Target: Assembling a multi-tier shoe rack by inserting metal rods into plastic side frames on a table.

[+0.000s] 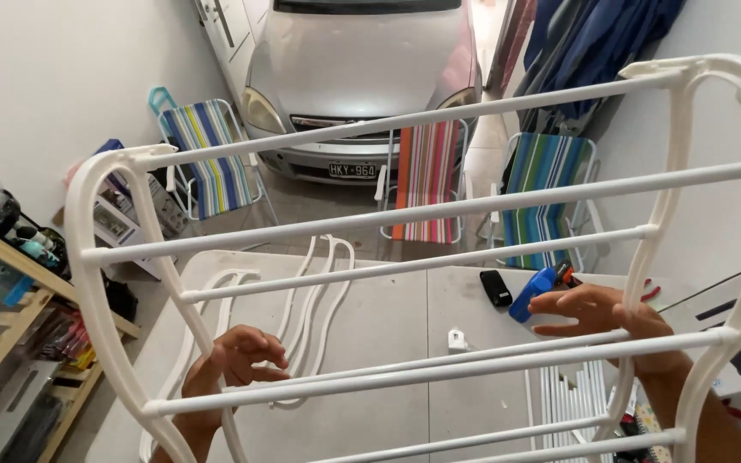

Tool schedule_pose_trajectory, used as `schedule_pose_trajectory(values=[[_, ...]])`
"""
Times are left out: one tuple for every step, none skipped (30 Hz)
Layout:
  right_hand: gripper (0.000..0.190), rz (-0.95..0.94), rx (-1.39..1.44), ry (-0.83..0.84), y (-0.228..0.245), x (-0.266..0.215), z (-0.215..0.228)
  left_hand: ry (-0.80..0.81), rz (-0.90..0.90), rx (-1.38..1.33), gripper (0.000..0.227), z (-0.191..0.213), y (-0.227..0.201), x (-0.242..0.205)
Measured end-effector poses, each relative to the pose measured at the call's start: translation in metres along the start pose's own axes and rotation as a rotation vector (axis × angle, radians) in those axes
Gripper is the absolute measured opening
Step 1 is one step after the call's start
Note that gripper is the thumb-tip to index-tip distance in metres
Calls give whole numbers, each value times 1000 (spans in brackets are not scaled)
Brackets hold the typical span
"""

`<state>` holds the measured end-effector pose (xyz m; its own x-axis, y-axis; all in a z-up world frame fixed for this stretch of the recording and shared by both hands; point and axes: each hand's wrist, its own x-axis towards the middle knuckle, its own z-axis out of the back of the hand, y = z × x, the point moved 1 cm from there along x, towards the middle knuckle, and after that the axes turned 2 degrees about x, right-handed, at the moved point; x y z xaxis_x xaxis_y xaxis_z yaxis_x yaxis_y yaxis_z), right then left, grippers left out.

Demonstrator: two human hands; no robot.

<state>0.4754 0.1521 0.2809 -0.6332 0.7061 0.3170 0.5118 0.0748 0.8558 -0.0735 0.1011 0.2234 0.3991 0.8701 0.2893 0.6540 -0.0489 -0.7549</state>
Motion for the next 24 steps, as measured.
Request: schedule_pose_trajectory(values=[[48,-7,-30,-10,1,-2,-2,-29,13,35,50,-2,-3,-1],[45,-14,-60,-19,1,-4,-3,-57,27,69,49,-4,-6,-1],[45,-16,-61,-20,1,-4,-3,-58,26,67,49,-4,-5,-1],[43,-15,-47,-28,1,-4,-3,-100,38,99,48,-3,-4,-1],[40,-15,-30,-36,0,-4,-4,-145,51,132,47,-2,-4,-3],[40,-19,-27,-35,-2,-3,-3,-149,52,131,47,3,0,-2],[38,-24,-14,-43,-4,-4,-3,-160,38,151,43,7,3,-2],[35,-29,-2,-51,-6,-6,-3,-171,24,171,40,10,7,-3],[35,-27,-6,-52,-8,-5,3,-166,23,169,40,18,10,-1],[37,-14,-60,-117,-11,-6,10,-228,4,207,40,26,14,1],[39,-20,-97,-198,-20,-20,9,-305,10,234,40,29,24,-14],[39,-38,-85,-215,-34,-37,9,-316,32,222,40,27,35,-31],[41,-16,-153,-293,-41,-37,19,-420,-12,347,43,31,40,-33],[45,5,-221,-371,-48,-37,28,-524,-55,472,48,34,43,-35],[45,5,-218,-380,-61,-58,27,-520,-45,473,48,33,56,-52],[39,-57,-332,-536,-74,-79,28,-566,38,424,43,32,68,-69],[33,-119,-453,-674,-80,-86,38,-617,101,373,39,34,80,-76],[33,-114,-459,-665,-95,-98,48,-618,91,372,39,42,90,-86],[30,-126,-295,-660,-115,-120,49,-612,72,363,39,47,101,-106],[28,-137,-131,-653,-136,-142,50,-606,54,353,39,53,111,-127],[28,-154,-126,-656,-136,-148,48,-619,65,347,39,48,114,-132],[31,-132,-97,-624,-135,-154,46,-556,29,401,42,41,115,-138],[34,-94,-73,-589,-137,-159,43,-480,-16,460,46,39,116,-141],[34,-95,-72,-590,-132,-153,50,-481,-15,460,46,35,116,-134]])
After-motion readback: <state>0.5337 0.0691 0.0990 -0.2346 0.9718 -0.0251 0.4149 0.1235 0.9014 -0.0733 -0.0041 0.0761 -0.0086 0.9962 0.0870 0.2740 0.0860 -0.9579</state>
